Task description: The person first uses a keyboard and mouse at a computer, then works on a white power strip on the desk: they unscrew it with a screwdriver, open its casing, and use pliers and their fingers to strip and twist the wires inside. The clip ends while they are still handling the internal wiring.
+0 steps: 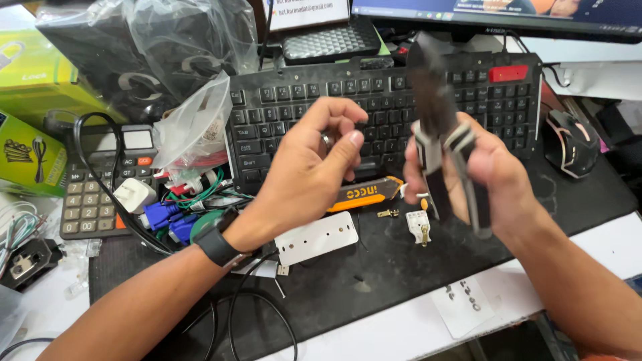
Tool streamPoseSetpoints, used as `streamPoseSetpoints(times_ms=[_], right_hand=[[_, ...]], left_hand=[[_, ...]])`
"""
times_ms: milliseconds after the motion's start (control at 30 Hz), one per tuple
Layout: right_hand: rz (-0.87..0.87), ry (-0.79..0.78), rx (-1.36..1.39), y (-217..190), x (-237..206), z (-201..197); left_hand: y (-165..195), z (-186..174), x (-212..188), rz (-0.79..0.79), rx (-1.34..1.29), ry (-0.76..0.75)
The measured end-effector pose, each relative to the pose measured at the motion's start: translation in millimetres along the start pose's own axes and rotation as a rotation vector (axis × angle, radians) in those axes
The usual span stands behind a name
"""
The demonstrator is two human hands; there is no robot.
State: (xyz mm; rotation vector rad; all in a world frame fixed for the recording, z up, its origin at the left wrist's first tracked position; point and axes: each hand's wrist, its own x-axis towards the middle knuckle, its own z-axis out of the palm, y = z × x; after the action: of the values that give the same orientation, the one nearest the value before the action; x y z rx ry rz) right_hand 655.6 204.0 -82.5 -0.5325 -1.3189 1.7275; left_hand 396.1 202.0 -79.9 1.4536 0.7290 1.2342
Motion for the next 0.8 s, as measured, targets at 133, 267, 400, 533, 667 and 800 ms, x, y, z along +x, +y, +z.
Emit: streamPoseSetpoints(times_ms=[133,267,400,533,667,800], right_hand=[[0.225,-0.095,0.216,0.6,12.6,-0.1],[0.067,0.004,-0.415,1.7,3.1,8.3],[-0.234,0.133,-1.288,-3.0,1.1,15.8],[-0.355,0.158,-1.435,-11.8,3.3,23.1],[-0.428,0.086,-1.572,-16.0,9.0,26.8],[-0.405,0.036,-1.576,-15.5,8.8,28.9]], left_hand=[[-3.4,-1.9,2.0,0.007,0.038,0.021],[-7.0,-3.6,3.7,0.026,0.004,0.029],[-9.3,-8.7,1.7,0.050,-0.054,-0.001],[-7.4,-10.3,2.5,0.063,-0.122,-0.032],[-2.7,-10.7,1.2,0.071,-0.133,-0.042],[-2.7,-9.5,0.0,0.029,-0.111,-0.049]])
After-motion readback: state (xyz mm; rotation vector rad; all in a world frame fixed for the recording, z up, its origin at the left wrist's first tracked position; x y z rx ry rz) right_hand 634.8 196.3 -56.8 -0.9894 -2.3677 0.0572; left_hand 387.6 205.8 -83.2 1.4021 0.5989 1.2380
